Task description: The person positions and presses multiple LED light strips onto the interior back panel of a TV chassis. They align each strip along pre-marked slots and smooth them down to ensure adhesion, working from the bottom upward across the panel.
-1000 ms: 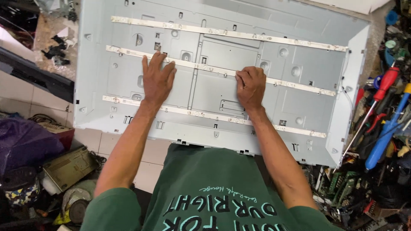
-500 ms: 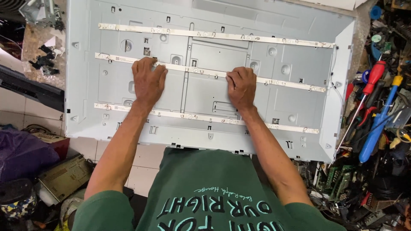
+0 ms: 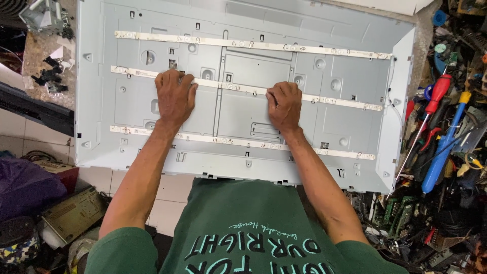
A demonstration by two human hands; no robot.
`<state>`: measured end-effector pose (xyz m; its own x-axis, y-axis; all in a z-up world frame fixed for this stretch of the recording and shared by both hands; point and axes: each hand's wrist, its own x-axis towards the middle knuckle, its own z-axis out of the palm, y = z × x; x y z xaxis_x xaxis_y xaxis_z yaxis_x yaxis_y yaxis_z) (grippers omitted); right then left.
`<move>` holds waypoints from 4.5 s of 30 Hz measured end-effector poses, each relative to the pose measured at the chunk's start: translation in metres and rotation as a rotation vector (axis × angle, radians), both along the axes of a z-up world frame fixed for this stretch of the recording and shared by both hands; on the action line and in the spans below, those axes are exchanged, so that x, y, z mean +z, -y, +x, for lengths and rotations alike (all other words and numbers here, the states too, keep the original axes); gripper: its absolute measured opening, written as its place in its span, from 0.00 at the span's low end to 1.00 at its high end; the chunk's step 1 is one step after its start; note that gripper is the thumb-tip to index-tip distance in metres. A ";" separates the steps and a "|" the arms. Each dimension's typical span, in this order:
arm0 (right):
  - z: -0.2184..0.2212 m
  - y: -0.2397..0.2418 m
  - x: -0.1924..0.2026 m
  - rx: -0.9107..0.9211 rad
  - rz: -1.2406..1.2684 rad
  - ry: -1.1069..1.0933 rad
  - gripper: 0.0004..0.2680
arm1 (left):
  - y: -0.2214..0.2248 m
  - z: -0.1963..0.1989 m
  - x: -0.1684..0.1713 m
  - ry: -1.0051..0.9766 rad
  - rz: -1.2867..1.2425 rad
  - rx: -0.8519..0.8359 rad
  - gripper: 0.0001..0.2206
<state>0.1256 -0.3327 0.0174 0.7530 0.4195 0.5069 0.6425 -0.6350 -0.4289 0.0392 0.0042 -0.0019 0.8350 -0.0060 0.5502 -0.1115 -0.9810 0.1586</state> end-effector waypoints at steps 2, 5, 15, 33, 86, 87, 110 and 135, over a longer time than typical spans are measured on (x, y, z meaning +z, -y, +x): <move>0.000 -0.001 0.000 0.001 0.002 -0.009 0.02 | -0.001 0.002 0.000 0.007 0.006 -0.001 0.07; 0.000 0.000 0.001 0.007 -0.002 -0.021 0.02 | 0.000 0.005 0.000 0.019 0.004 -0.003 0.07; 0.000 0.002 0.000 0.031 -0.060 -0.008 0.02 | -0.007 0.010 -0.021 0.016 -0.024 -0.022 0.11; -0.002 0.000 0.000 -0.001 -0.063 0.005 0.01 | -0.043 -0.028 0.010 -0.094 0.030 0.185 0.08; 0.002 0.203 -0.006 -0.233 -0.141 0.097 0.21 | 0.292 0.052 0.006 -0.271 -0.126 -0.295 0.19; 0.003 0.203 -0.008 -0.242 -0.163 0.098 0.21 | 0.296 0.052 0.005 -0.338 -0.067 -0.274 0.18; -0.009 0.190 0.004 -0.217 -0.144 -0.066 0.23 | 0.298 0.058 -0.012 -0.218 0.030 -0.244 0.14; -0.001 0.200 -0.017 -0.204 -0.154 0.146 0.05 | 0.287 0.040 -0.013 -0.367 -0.085 -0.287 0.17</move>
<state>0.1249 -0.5323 0.0000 0.7534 0.3474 0.5583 0.5427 -0.8080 -0.2295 0.0792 -0.2828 -0.0148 0.9456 -0.2323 0.2276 -0.2975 -0.9008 0.3165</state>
